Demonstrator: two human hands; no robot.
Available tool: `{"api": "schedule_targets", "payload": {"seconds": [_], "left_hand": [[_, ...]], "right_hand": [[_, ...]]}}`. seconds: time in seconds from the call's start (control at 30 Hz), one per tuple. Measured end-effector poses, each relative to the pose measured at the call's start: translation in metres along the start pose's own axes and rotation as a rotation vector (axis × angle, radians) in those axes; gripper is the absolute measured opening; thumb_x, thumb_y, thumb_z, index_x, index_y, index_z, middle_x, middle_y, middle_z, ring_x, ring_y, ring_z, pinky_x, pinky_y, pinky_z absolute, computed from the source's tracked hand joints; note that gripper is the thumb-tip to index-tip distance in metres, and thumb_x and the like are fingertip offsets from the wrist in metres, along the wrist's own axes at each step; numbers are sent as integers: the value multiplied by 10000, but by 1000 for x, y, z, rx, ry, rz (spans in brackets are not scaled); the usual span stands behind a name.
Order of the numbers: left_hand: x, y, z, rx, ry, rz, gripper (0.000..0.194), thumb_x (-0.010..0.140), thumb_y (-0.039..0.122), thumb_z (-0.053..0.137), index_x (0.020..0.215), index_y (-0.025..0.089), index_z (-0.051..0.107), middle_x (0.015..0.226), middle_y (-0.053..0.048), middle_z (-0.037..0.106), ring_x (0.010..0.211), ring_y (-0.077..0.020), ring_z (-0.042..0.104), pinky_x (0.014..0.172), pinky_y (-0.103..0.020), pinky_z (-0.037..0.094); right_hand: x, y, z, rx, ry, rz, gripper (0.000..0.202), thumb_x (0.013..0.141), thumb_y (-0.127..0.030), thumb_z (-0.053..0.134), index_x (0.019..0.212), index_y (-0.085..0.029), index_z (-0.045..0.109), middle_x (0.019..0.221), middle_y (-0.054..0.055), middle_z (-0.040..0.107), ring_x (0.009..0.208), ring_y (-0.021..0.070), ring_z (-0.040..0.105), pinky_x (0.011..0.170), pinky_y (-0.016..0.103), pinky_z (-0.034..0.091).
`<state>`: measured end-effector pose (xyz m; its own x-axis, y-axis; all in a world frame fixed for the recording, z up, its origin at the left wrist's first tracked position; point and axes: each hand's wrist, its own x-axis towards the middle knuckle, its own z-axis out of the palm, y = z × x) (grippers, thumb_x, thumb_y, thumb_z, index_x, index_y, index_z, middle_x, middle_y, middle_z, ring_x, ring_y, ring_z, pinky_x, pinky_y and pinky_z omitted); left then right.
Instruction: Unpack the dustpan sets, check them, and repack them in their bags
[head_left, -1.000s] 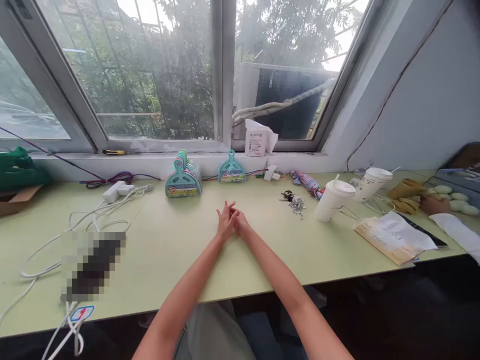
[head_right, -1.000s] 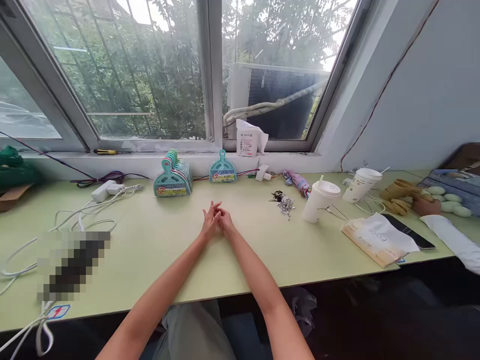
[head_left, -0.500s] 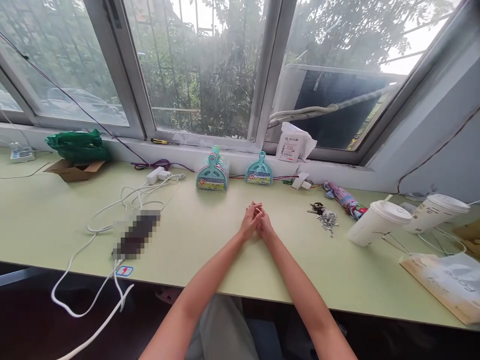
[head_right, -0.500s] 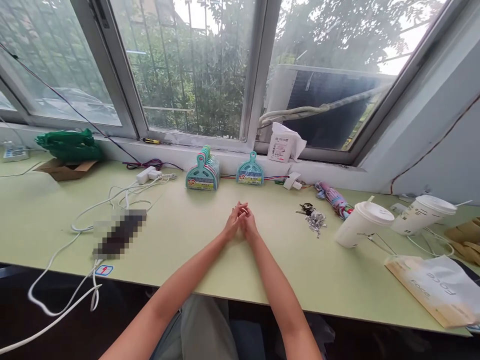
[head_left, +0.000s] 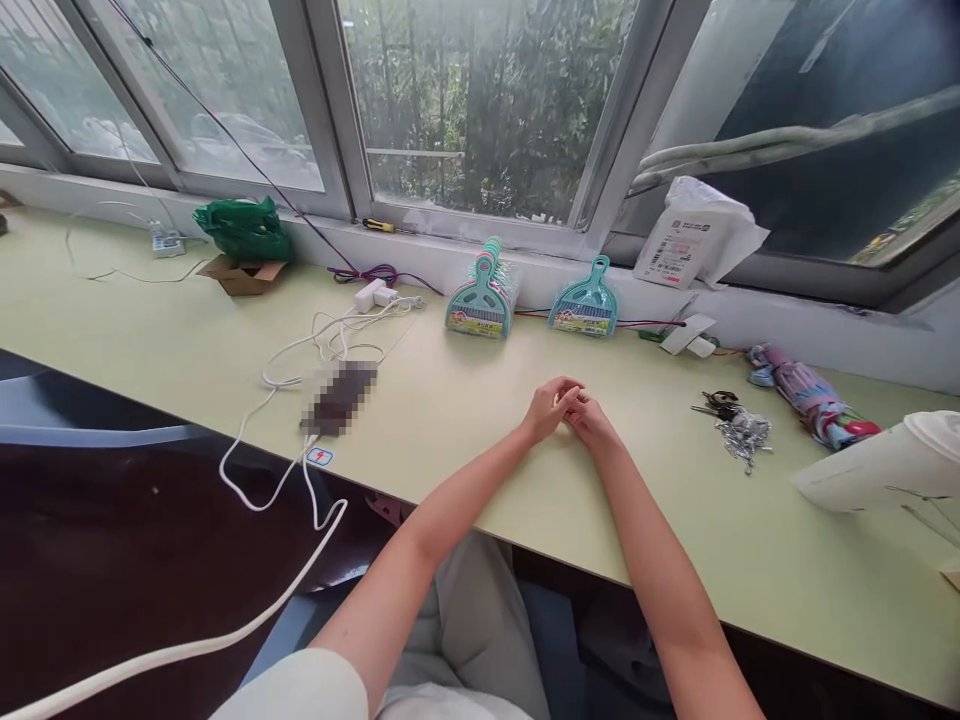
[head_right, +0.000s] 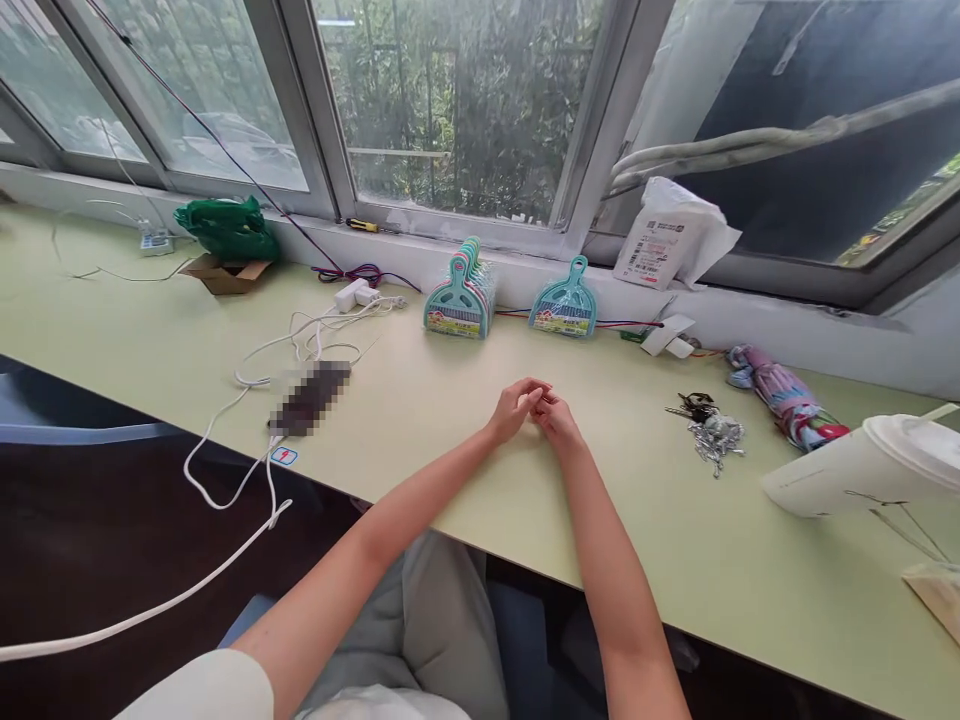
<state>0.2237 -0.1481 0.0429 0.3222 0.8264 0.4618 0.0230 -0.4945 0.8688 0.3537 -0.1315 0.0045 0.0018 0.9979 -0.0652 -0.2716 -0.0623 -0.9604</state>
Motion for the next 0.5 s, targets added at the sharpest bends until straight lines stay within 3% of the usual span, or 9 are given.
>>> {"api": "schedule_targets", "payload": {"seconds": [0.2, 0.5], "left_hand": [[-1, -3, -1, 122, -18, 98, 283, 917, 354, 419, 928, 169, 633, 960, -64, 663, 902, -166, 601, 840, -297, 470], [-2, -2, 0, 198, -65, 141, 291, 923, 365, 401, 884, 172, 616, 900, -59, 623, 845, -166, 575, 799, -296, 463]], "right_hand": [[-6, -1, 2, -47, -141, 25, 384, 607, -491, 794, 820, -200, 663, 859, 60, 671, 880, 199, 628, 735, 288, 526], [-5, -1, 0, -53, -168, 10, 301, 660, -464, 754, 813, -235, 632, 833, 16, 637, 835, 166, 604, 692, 261, 526]]}}
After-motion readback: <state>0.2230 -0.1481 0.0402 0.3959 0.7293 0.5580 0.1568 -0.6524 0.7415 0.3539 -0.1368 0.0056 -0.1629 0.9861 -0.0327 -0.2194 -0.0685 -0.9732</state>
